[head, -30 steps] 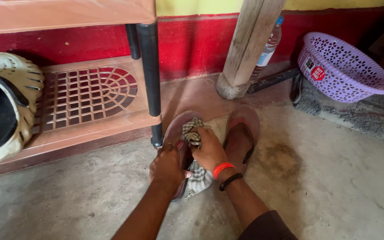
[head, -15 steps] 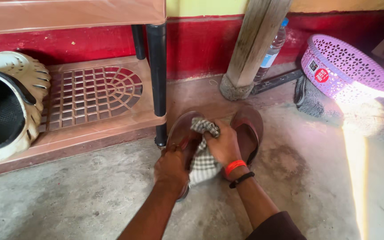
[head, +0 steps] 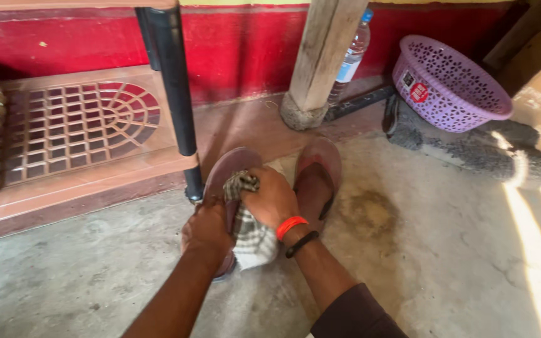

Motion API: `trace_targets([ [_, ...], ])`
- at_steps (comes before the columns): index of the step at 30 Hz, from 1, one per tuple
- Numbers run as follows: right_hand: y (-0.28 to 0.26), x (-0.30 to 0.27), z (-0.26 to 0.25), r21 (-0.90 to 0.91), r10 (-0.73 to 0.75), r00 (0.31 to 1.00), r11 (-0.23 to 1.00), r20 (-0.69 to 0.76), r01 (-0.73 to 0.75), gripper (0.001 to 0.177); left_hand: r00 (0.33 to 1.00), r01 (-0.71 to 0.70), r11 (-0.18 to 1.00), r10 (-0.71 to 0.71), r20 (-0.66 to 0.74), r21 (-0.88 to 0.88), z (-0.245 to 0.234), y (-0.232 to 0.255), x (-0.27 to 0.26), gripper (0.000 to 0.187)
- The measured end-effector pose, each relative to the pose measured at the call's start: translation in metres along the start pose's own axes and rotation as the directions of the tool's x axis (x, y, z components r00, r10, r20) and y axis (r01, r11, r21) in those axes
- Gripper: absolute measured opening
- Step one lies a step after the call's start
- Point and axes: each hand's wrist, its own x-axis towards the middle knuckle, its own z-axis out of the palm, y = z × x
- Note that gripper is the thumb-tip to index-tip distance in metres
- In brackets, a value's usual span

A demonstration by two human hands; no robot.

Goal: The person retrieves a pair of brown flip-flops from a plastic shoe rack and wipes them with a checkered cloth. They clean the straps and the footbed of the sandals thoroughly while holding them in their hands.

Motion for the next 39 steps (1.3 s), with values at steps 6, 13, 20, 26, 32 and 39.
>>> trace_targets([
  [6, 0.029, -0.002, 0.021, 0.058, -0.093, 0.984, 0.993, -0.152, 0.103, 0.042, 0.999, 0.038, 0.999, -0.038, -0.007, -0.034, 0.006, -0.002, 0.003, 0.069],
  [13, 0.021, -0.003, 0.016, -0.074, 0.002, 0.994, 0.997, 0.105, 0.006, 0.065, 0.999, 0.048, 0.998, -0.048, -0.003, -0.027, 0.008, -0.004, 0.006, 0.081],
  [20, 0.033, 0.005, 0.013, 0.101, 0.113, 0.986, 0.987, 0.121, -0.126, 0.053, 0.997, -0.036, 0.999, 0.037, -0.062, 0.003, 0.019, -0.01, 0.009, 0.074],
  [26, 0.037, -0.002, 0.029, 0.247, 0.185, 0.982, 0.954, -0.04, -0.17, 0.036, 1.0, -0.03, 0.998, 0.03, 0.003, 0.051, 0.011, -0.004, 0.01, 0.088],
  [32, -0.001, -0.013, 0.016, 0.417, 0.083, 0.953, 0.907, -0.293, 0.049, 0.035, 0.975, -0.193, 0.981, 0.19, -0.114, -0.016, -0.009, 0.004, 0.012, 0.099],
  [39, -0.043, -0.043, -0.031, 0.182, -0.184, 0.807, 0.924, -0.561, 0.337, 0.047, 0.761, -0.563, 0.791, 0.382, -0.524, -0.241, -0.013, 0.008, 0.046, 0.087],
])
